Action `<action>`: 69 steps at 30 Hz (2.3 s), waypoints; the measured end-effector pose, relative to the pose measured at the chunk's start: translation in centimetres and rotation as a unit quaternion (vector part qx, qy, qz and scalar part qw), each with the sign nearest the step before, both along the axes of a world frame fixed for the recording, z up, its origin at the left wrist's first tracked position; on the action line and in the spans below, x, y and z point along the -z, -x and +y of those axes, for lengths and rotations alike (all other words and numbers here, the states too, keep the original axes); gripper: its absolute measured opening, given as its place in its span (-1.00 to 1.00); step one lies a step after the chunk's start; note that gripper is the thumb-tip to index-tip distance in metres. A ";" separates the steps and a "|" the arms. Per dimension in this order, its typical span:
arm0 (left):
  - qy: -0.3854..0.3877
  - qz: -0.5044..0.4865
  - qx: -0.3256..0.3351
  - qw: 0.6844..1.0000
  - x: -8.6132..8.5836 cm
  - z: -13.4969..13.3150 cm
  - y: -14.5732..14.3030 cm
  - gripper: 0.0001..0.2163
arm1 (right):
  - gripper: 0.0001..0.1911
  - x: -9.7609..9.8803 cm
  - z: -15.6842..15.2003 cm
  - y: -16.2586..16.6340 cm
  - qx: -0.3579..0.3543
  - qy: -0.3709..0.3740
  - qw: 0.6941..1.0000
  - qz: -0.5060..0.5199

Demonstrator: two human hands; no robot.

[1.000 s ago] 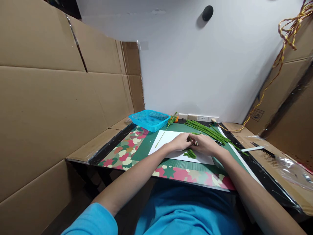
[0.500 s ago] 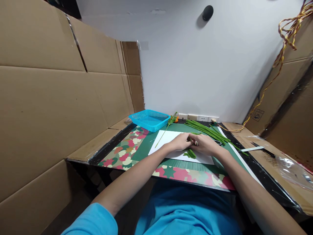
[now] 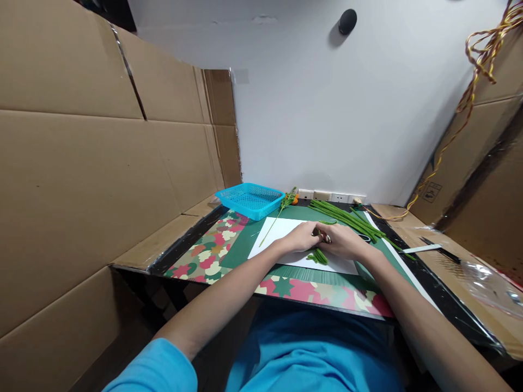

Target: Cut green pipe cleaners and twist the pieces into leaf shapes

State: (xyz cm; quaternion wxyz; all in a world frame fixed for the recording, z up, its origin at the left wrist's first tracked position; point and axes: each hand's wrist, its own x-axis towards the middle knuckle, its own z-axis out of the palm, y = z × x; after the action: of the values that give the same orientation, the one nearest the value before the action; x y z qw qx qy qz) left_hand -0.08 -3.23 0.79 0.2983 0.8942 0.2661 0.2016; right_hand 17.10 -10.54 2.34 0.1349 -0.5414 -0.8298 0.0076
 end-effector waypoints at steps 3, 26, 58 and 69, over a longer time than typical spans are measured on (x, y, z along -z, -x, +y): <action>-0.002 0.000 -0.003 1.000 -0.1 -0.1 0.0 -0.79 | -0.85 0.0 0.0 0.0 0.003 0.001 1.000 -0.003; 0.002 -0.006 0.005 1.000 0.2 0.2 0.0 -0.80 | -0.83 0.0 0.0 0.0 0.004 0.001 1.000 -0.007; 0.113 -0.060 0.017 0.992 0.1 0.3 -0.3 -0.83 | -0.77 -0.1 -0.2 0.0 0.003 0.005 1.000 0.008; 0.323 -0.207 -0.021 0.923 -0.4 -1.0 0.0 -0.83 | -0.80 -0.4 -0.2 0.0 0.065 -0.024 0.998 0.006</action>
State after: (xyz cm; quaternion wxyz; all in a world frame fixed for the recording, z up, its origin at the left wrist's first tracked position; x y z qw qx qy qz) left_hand -0.06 -4.23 1.21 0.6150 0.6820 0.2674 0.2919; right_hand 17.06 -10.77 2.77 0.1530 -0.5906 -0.7921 -0.0181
